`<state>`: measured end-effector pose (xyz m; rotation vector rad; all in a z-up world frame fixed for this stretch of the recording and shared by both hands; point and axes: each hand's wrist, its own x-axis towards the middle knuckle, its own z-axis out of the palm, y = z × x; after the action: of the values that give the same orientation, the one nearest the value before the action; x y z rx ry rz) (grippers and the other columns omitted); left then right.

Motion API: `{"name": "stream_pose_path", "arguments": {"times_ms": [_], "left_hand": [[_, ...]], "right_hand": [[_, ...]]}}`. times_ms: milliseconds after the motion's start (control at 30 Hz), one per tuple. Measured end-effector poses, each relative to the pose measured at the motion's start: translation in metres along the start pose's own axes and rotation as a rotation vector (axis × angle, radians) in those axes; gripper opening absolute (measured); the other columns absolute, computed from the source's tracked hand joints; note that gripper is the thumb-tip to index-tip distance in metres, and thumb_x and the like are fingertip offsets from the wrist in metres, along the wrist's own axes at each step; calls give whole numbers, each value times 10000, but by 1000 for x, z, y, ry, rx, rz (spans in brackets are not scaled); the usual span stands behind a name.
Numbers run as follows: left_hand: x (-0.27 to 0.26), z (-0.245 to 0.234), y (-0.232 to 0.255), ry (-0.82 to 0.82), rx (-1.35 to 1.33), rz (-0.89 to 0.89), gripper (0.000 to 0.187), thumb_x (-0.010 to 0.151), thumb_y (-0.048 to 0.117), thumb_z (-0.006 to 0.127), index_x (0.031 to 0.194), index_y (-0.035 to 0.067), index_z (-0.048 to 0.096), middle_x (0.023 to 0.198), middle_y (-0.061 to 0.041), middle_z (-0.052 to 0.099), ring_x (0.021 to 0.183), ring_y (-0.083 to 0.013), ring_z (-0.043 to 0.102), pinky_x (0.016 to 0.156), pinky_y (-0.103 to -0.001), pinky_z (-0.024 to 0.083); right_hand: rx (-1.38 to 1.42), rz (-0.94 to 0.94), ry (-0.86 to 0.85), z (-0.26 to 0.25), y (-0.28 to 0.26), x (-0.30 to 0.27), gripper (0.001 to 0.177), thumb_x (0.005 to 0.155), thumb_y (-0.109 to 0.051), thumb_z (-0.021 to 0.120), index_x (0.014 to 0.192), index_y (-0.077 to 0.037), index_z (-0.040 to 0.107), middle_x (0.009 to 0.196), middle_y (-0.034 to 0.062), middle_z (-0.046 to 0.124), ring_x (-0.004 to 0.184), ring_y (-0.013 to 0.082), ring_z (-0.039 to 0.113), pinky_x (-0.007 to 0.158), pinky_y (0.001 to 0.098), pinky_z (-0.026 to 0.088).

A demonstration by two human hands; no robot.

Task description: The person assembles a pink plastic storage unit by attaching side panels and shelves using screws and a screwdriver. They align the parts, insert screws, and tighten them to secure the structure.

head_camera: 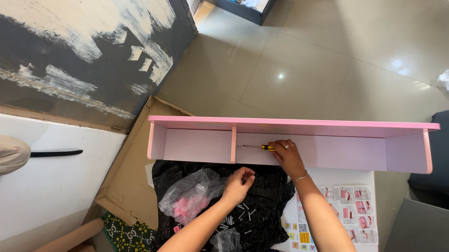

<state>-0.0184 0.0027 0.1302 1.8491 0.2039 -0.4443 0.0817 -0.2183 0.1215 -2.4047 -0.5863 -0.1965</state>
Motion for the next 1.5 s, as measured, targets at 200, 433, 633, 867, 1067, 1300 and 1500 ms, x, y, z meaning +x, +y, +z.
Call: {"name": "stream_pose_path", "arguments": {"times_ms": [200, 433, 633, 867, 1067, 1300, 1500], "left_hand": [[-2, -1, 1, 3, -24, 3, 206, 928, 210, 684, 1081, 73, 674, 990, -36, 710, 881, -149, 667, 800, -316, 534], [-4, -4, 4, 7, 0, -12, 207, 923, 217, 684, 1078, 80, 679, 997, -34, 710, 878, -150, 670, 798, -319, 533], [-3, -1, 6, -2, -1, 0, 217, 928, 238, 683, 1076, 80, 680, 985, -30, 722, 884, -153, 670, 799, -322, 533], [2, -2, 7, 16, 29, 100, 204, 928, 205, 682, 1072, 62, 671, 1004, -38, 718, 906, -162, 677, 786, -326, 523], [6, 9, -18, 10, 14, 52, 203, 939, 217, 675, 1079, 70, 672, 1002, -40, 718, 902, -156, 681, 774, -326, 523], [50, 44, -52, 21, -444, -187, 298, 1013, 302, 578, 1228, 124, 684, 1124, -27, 748, 898, -116, 629, 820, -279, 512], [90, 52, -54, 70, -889, -371, 334, 1018, 270, 554, 1337, 187, 606, 1237, 3, 696, 961, -103, 620, 851, -277, 485]], "right_hand": [[-12, 6, 6, 4, -8, -1, 342, 815, -97, 758, 1150, -139, 706, 1068, 25, 679, 992, 271, 594, 906, 404, 467], [-34, -2, 0, -3, -1, -3, 352, 817, -93, 767, 1160, -144, 705, 1058, 24, 672, 1002, 272, 595, 918, 408, 469], [-31, -8, -3, 6, 1, -5, 358, 802, -85, 765, 1150, -138, 702, 1071, 29, 675, 1008, 275, 595, 934, 408, 472], [83, 57, -103, 6, 11, 2, 342, 820, -83, 761, 1154, -128, 702, 1063, 47, 683, 1005, 279, 620, 883, 392, 529], [261, 237, -292, 8, 30, 9, 285, 862, -152, 741, 1143, -109, 719, 990, 50, 679, 831, 223, 648, 765, 344, 536], [764, 892, -712, 11, 48, 16, 366, 1005, -351, 670, 1083, -7, 769, 747, 40, 541, 623, 157, 394, 531, 318, 308], [423, 151, -287, 13, 34, 9, 283, 825, -196, 793, 1003, -23, 657, 971, 53, 673, 844, 151, 663, 758, 273, 528]]}}
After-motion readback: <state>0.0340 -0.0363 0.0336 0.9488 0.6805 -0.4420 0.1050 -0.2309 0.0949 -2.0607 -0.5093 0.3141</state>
